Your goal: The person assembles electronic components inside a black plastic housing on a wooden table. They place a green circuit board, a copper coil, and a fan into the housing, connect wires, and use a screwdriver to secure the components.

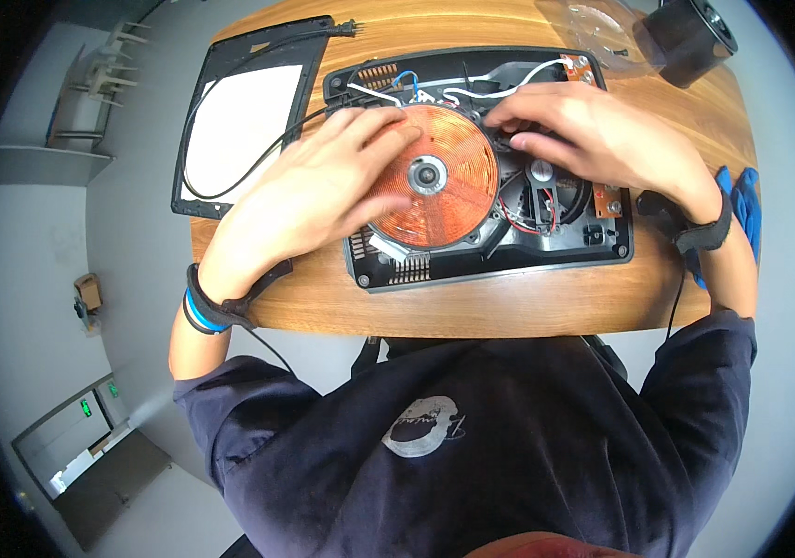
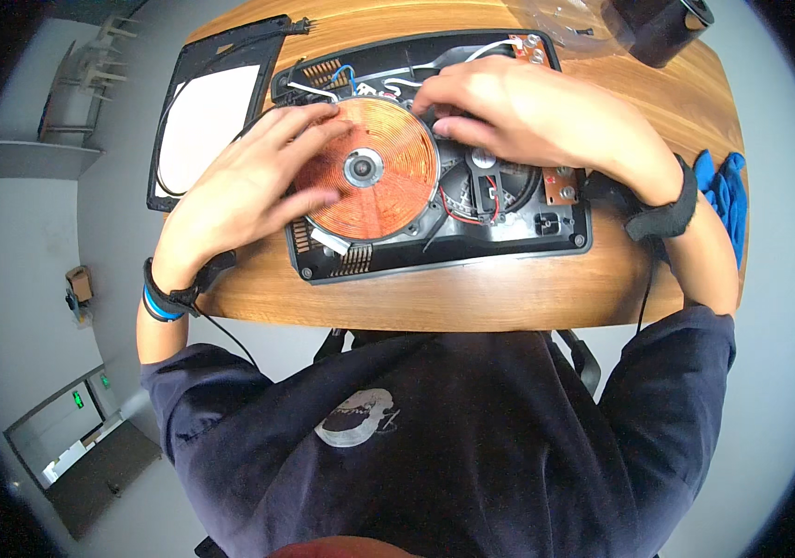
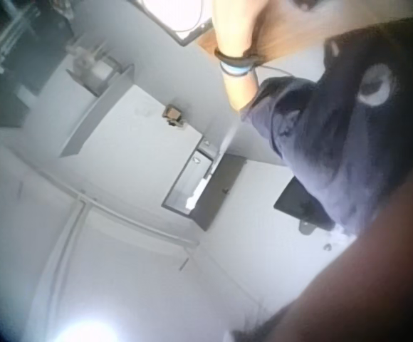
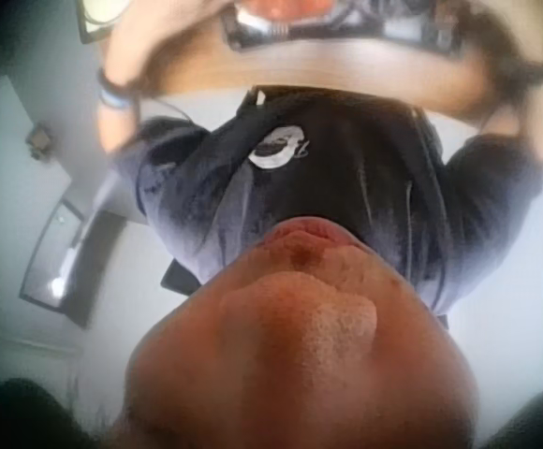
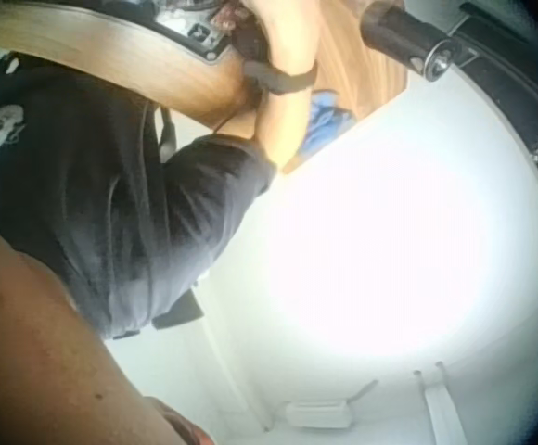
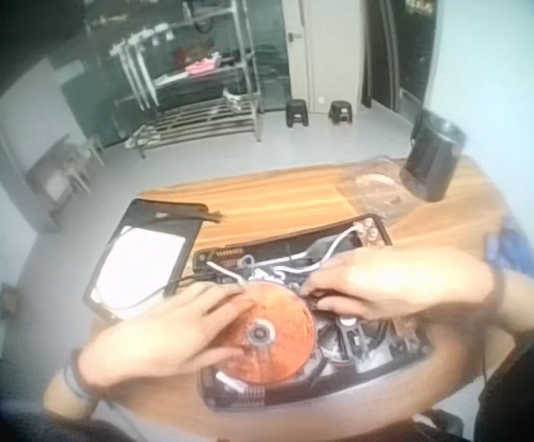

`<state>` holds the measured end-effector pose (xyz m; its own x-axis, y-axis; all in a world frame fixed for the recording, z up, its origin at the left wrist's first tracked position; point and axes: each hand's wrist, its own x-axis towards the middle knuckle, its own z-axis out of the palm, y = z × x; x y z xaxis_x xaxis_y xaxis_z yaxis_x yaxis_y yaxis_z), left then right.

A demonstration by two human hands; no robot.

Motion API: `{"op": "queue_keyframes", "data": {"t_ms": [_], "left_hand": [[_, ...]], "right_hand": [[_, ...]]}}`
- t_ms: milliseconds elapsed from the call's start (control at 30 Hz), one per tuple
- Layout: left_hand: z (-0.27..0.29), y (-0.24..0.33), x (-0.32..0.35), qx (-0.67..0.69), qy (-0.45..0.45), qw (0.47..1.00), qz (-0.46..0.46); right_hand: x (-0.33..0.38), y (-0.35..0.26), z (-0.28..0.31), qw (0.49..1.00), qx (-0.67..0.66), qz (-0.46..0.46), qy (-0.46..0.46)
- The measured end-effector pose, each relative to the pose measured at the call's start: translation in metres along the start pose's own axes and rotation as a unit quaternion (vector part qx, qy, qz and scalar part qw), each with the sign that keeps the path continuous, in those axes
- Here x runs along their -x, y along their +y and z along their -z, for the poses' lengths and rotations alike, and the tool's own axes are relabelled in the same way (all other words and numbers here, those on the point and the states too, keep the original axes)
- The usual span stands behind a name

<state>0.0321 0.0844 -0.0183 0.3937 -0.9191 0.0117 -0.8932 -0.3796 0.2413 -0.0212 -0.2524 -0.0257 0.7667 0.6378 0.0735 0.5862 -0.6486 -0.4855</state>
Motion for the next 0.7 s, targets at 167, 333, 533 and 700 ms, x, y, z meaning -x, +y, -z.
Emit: {"op": "queue_keyframes", "data": {"t_ms": [167,333,533,700], "left_hand": [[-0.01,0.011,0.003,-0.018,-0.113,0.993,0.021],[-0.03,0.012,0.007,-0.052,-0.077,0.995,0.03],[-0.033,0.01,0.009,-0.016,-0.062,0.996,0.059],[-0.015,0.023,0.011,0.014,-0.013,0.996,0.088]], "right_hand": [[-0.008,-0.01,-0.017,0.997,0.068,-0.024,-0.014],[-0.034,-0.018,-0.022,0.985,0.064,-0.122,-0.106],[-0.037,-0.006,-0.037,0.994,0.053,-0.084,-0.04],[-0.038,0.005,-0.035,0.996,-0.001,-0.04,0.082]]}}
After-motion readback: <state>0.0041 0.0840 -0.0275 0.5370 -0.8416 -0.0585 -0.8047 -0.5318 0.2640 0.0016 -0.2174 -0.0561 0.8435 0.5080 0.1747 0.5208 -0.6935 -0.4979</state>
